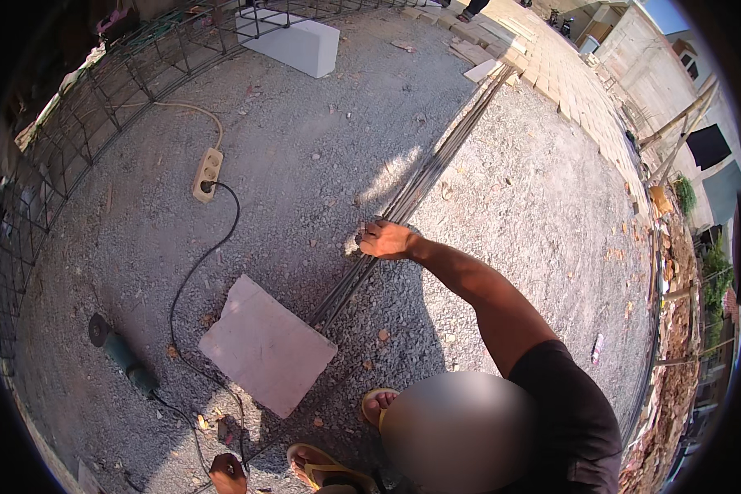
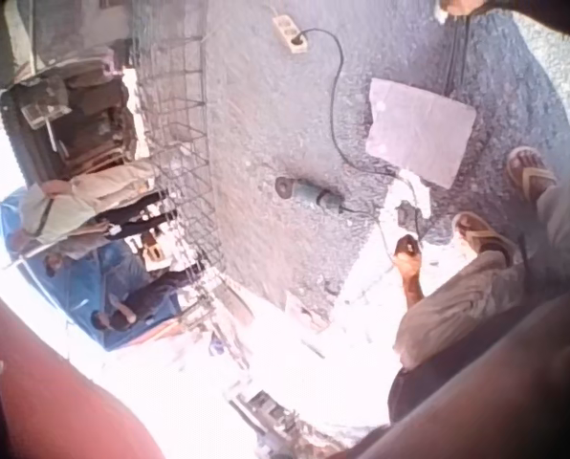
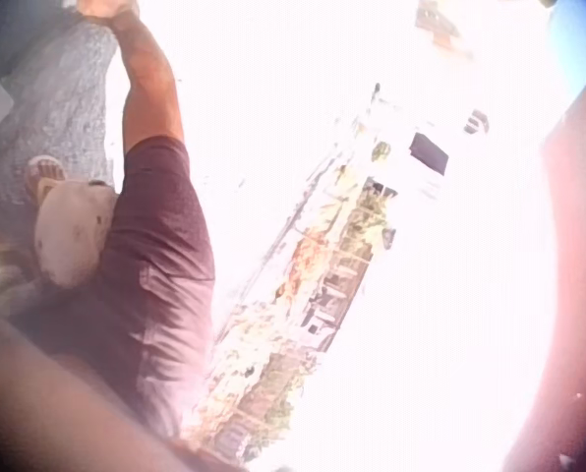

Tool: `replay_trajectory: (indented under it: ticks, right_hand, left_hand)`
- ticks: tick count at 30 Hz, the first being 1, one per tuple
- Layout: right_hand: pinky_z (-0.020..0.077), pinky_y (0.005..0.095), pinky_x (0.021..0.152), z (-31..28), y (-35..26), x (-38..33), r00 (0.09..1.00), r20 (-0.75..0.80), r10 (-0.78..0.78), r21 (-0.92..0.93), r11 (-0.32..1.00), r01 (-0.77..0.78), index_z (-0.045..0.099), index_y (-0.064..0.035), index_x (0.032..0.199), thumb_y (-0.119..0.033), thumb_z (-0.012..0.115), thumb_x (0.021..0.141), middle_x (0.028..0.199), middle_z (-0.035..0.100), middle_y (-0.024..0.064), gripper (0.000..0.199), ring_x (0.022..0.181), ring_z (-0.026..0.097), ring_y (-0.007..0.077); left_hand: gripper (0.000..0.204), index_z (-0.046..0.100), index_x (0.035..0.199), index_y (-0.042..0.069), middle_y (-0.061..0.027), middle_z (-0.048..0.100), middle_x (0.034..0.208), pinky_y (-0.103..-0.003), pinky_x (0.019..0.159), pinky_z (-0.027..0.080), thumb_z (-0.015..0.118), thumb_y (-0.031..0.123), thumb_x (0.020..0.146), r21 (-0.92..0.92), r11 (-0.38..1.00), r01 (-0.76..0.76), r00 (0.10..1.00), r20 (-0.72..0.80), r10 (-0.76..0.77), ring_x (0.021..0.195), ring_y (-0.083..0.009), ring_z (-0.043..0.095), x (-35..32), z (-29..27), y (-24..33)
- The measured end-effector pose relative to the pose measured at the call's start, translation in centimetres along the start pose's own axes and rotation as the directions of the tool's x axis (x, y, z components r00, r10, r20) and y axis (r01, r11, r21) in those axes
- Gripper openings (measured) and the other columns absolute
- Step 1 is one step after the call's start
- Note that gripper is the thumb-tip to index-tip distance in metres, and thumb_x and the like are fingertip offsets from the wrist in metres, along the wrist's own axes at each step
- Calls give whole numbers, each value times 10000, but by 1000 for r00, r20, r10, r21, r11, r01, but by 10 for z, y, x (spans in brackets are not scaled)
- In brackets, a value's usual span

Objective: The person cuts a metal rebar rod using a power angle grinder while holding the rod against a piece of tile on the ground.

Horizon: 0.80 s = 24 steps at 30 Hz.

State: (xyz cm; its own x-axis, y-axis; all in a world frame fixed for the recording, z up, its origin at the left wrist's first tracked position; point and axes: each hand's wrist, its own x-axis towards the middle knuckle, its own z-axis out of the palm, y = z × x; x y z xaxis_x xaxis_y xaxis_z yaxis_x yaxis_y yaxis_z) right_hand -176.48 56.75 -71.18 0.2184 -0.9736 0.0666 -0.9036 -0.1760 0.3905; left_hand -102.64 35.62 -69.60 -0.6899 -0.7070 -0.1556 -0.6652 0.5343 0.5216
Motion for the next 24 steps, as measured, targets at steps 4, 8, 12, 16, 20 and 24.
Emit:
replay_trajectory:
  ticks: [4,8,12,16,20,24]
  right_hand:
    - [527,343,624,-7,5,4,997,-82,1,-1,1000,-1,532,-103,835,-237,655,738,843,603,54,207,844,612,217]
    - [531,343,682,-44,18,8,999,-25,33,-9,999,-34,549,-108,842,-222,661,747,821,595,32,185,851,611,217]
    - [520,349,788,-125,57,9,998,61,2,132,991,-10,579,-102,865,-169,673,747,797,591,14,165,884,595,216]
    - [525,368,834,-239,113,2,957,285,-49,391,918,-70,637,-88,950,-82,696,744,854,625,38,213,918,603,248]
    - [520,425,857,-376,179,-51,870,492,-14,436,869,-233,684,-169,977,-174,723,775,923,650,83,206,975,644,299]
    - [528,433,849,-505,253,-63,837,545,48,410,856,-316,686,-175,953,-190,727,754,930,668,75,203,952,663,296]
  left_hand:
    - [108,697,927,-42,-213,709,955,-449,826,534,636,22,866,-44,999,-1,998,63,3,891,-391,670,10,-14,-4]
    - [140,707,993,-11,-202,713,1007,-421,838,535,639,48,886,-49,997,-63,998,7,64,924,-342,682,47,-43,13]
    - [76,651,905,-22,-170,666,876,-385,715,524,611,-31,841,-80,968,-239,968,-93,232,759,-306,654,138,-97,135]
    - [237,620,1087,2,-134,675,1041,-367,805,541,647,-26,853,-368,916,-158,956,174,235,922,-237,670,195,-181,299]
    - [332,553,1238,45,-97,631,1197,-361,920,519,649,199,960,-620,769,154,738,590,328,1123,-196,633,226,-191,504]
    - [463,550,1253,50,-107,643,1234,-340,888,510,637,409,973,-501,638,585,316,865,389,1087,-205,643,236,-215,660]
